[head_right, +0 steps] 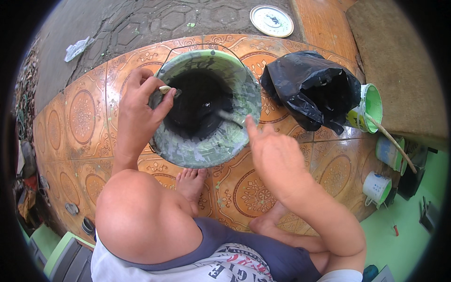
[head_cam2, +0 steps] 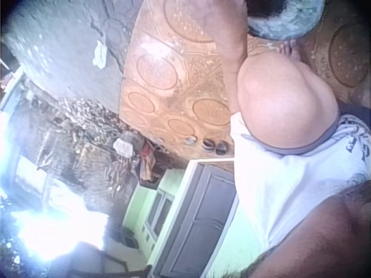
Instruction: The person paints the door frame with a brush using dark paint from a bucket. They sit on the floor, dip the brush repeatedly, and apply paint to the lower sections of the frame. Later, they move outside to add more paint from a black bag into the bucket and stir it before returning inside.
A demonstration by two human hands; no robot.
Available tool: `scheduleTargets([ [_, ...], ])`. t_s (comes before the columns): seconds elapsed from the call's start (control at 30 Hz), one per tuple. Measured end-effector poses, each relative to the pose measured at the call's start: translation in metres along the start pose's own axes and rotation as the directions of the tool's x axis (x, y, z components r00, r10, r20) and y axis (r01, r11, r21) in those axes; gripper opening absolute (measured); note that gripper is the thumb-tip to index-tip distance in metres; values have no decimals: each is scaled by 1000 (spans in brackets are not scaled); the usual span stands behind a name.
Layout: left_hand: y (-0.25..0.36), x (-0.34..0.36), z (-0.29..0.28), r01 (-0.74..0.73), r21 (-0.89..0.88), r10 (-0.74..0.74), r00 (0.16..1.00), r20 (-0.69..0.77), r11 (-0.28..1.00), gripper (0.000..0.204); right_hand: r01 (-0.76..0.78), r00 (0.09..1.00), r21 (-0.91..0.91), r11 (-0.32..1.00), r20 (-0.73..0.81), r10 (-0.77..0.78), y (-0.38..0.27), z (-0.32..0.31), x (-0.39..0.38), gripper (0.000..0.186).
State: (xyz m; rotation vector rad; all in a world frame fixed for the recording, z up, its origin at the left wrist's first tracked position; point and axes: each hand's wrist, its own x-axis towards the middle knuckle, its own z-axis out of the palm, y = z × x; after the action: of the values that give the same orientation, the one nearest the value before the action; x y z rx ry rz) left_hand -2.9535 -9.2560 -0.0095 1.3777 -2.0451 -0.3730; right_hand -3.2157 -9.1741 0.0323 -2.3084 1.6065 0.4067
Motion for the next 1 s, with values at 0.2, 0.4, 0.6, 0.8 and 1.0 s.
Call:
scheduleTargets([
  [0.2, -1, 0, -1, 18, 19, -18, 1000, 0, 1000, 19, 24, 998, -6, 1000, 58, -24, -17, 1, -7, 55],
  [0.4, -4, -1, -2, -10, 22, 10, 1000, -16, 1000, 19, -65, 998, -31, 997, 4, 65, -17, 4, -1, 65],
  [0.6, 1, -1, 0, 26, -1, -26, 1000, -9, 1000, 19, -90, 991, -33, 995, -104, 86, -13, -4, 8, 66],
  [0.8, -1, -2, 3, 19, 4, -19, 1000, -18, 1000, 19, -10, 1000, -11, 1000, -14, 10, -24, -3, -2, 67],
  [1.0, -1, -3, 3, 30, -23, -30, 1000, -9, 999, 19, -45, 998, -32, 998, 52, 46, -20, 3, -4, 69],
])
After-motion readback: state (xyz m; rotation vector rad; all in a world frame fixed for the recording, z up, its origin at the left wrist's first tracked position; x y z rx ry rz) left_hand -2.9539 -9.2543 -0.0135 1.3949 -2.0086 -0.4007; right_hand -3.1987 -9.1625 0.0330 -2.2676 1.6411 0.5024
